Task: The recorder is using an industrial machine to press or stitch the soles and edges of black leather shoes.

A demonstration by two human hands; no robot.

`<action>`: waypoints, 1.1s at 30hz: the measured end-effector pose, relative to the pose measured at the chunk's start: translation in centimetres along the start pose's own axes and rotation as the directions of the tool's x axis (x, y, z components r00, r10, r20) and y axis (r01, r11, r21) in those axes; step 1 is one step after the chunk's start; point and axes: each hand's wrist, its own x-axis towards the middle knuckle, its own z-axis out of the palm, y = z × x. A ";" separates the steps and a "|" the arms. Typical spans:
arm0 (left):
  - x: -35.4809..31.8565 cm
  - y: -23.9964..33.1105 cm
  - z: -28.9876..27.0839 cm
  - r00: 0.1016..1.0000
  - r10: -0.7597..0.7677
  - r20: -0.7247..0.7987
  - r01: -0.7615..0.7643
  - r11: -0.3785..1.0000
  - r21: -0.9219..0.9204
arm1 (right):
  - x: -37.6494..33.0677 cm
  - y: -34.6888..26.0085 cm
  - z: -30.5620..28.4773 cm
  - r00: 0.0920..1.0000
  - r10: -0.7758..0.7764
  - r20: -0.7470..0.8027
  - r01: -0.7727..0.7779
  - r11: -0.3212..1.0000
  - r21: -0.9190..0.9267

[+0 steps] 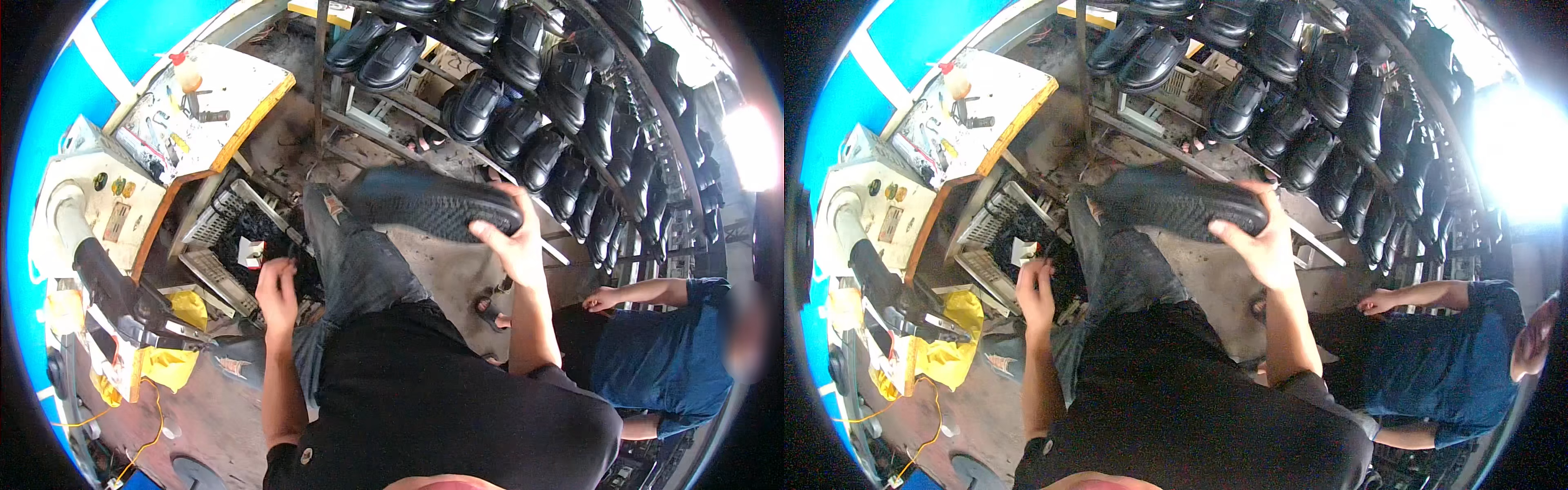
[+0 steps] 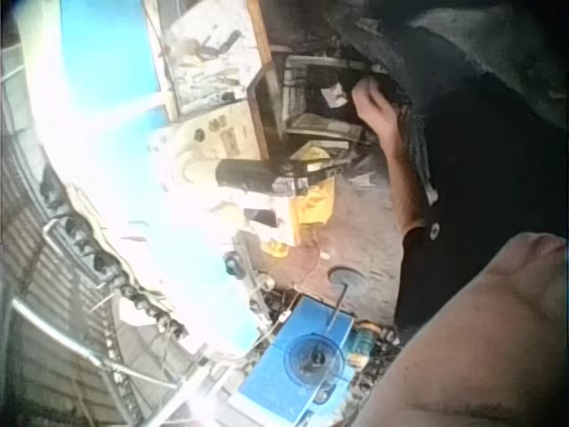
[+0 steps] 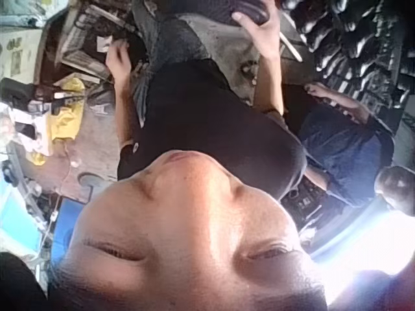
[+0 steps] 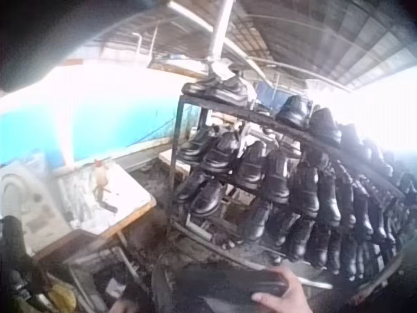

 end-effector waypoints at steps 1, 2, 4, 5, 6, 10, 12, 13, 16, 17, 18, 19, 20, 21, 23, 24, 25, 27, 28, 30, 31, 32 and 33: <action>-1.1 -2.0 -0.6 0.983 -0.185 -0.013 0.182 0.978 -0.101 | 0.7 0.1 1.0 0.995 0.042 -0.094 -0.037 0.998 0.047; -1.9 -3.2 -1.0 0.957 -0.278 -0.085 0.250 0.937 -0.245 | 1.7 1.1 1.5 0.984 0.044 -0.170 -0.053 0.998 -0.047; -4.9 -3.1 -1.1 0.910 -0.401 -0.103 0.348 0.877 -0.331 | 3.0 0.4 0.3 0.966 -0.045 -0.253 0.012 0.991 -0.131; -5.3 -4.1 -1.8 0.899 -0.422 -0.115 0.360 0.863 -0.354 | 3.8 0.6 0.6 0.955 -0.126 -0.269 0.071 0.976 -0.205; -5.7 -5.8 -2.2 0.868 -0.478 -0.130 0.396 0.828 -0.398 | 4.7 1.6 0.7 0.957 -0.128 -0.261 0.078 0.978 -0.195; -7.6 -8.6 -3.3 0.820 -0.558 -0.127 0.554 0.829 -0.068 | 5.6 4.7 -1.1 0.967 -0.127 -0.220 0.123 0.992 -0.031; -6.8 -7.5 -2.6 0.831 -0.553 -0.065 0.554 0.833 -0.001 | 5.1 6.1 -2.1 0.975 -0.117 -0.191 0.126 0.991 0.038; -5.7 -5.8 -2.0 0.841 -0.541 0.005 0.540 0.840 0.062 | 4.7 6.3 -2.3 0.977 -0.099 -0.189 0.129 0.980 0.154; -2.4 -2.8 -0.4 0.867 -0.489 0.092 0.492 0.871 -0.003 | 4.3 6.7 -2.5 0.975 -0.083 -0.206 0.134 0.961 0.244; -2.0 -2.6 -0.1 0.889 -0.433 0.152 0.444 0.894 -0.051 | 4.2 6.6 -2.4 0.972 -0.084 -0.219 0.134 0.965 0.225; -1.6 -2.6 0.3 0.887 -0.425 0.179 0.439 0.898 -0.043 | 4.5 6.5 -2.1 0.968 -0.092 -0.235 0.142 0.968 0.205; -1.4 -2.4 0.6 0.890 -0.418 0.184 0.432 0.901 -0.045 | 4.9 5.7 -1.6 0.965 -0.096 -0.243 0.147 0.968 0.202; -1.4 -2.2 0.8 0.887 -0.412 0.209 0.430 0.902 -0.045 | 5.5 4.7 -0.7 0.940 -0.163 -0.301 0.160 0.986 -0.034; -1.4 -2.0 1.0 0.885 -0.405 0.231 0.426 0.904 -0.047 | 6.3 3.9 0.3 0.909 -0.243 -0.339 0.154 0.951 -0.270; -2.5 -2.4 1.1 0.900 -0.369 0.232 0.392 0.918 -0.063 | 9.5 5.2 2.2 0.833 -0.444 -0.329 0.239 0.827 -0.509; -3.3 -2.5 1.1 0.876 -0.414 0.247 0.441 0.895 -0.065 | 11.5 5.7 3.4 0.770 -0.584 -0.257 0.296 0.684 -0.667; -4.1 -2.5 0.9 0.850 -0.459 0.261 0.490 0.869 -0.066 | 13.3 6.6 4.8 0.747 -0.615 -0.253 0.273 0.631 -0.726; -5.4 -2.7 0.4 0.837 -0.468 0.282 0.494 0.869 -0.027 | 17.1 9.2 6.8 0.769 -0.598 -0.225 0.181 0.541 -0.822; -6.0 -3.0 0.4 0.840 -0.460 0.289 0.484 0.875 -0.015 | 19.4 11.4 7.1 0.776 -0.590 -0.224 0.147 0.515 -0.844; -6.9 -3.2 0.1 0.835 -0.463 0.298 0.480 0.877 0.020 | 21.6 15.3 7.6 0.836 -0.524 -0.164 0.108 0.450 -0.887; -7.5 -3.3 -0.2 0.832 -0.474 0.286 0.490 0.871 0.019 | 21.7 15.6 8.2 0.880 -0.465 -0.097 0.118 0.411 -0.904; -8.0 -3.4 -0.5 0.830 -0.488 0.270 0.503 0.864 0.016 | 21.0 16.0 7.9 0.904 -0.422 -0.070 0.111 0.391 -0.914; -8.3 -3.6 -0.6 0.828 -0.501 0.252 0.515 0.857 0.010 | 20.5 17.2 7.1 0.879 -0.471 -0.079 0.082 0.313 -0.946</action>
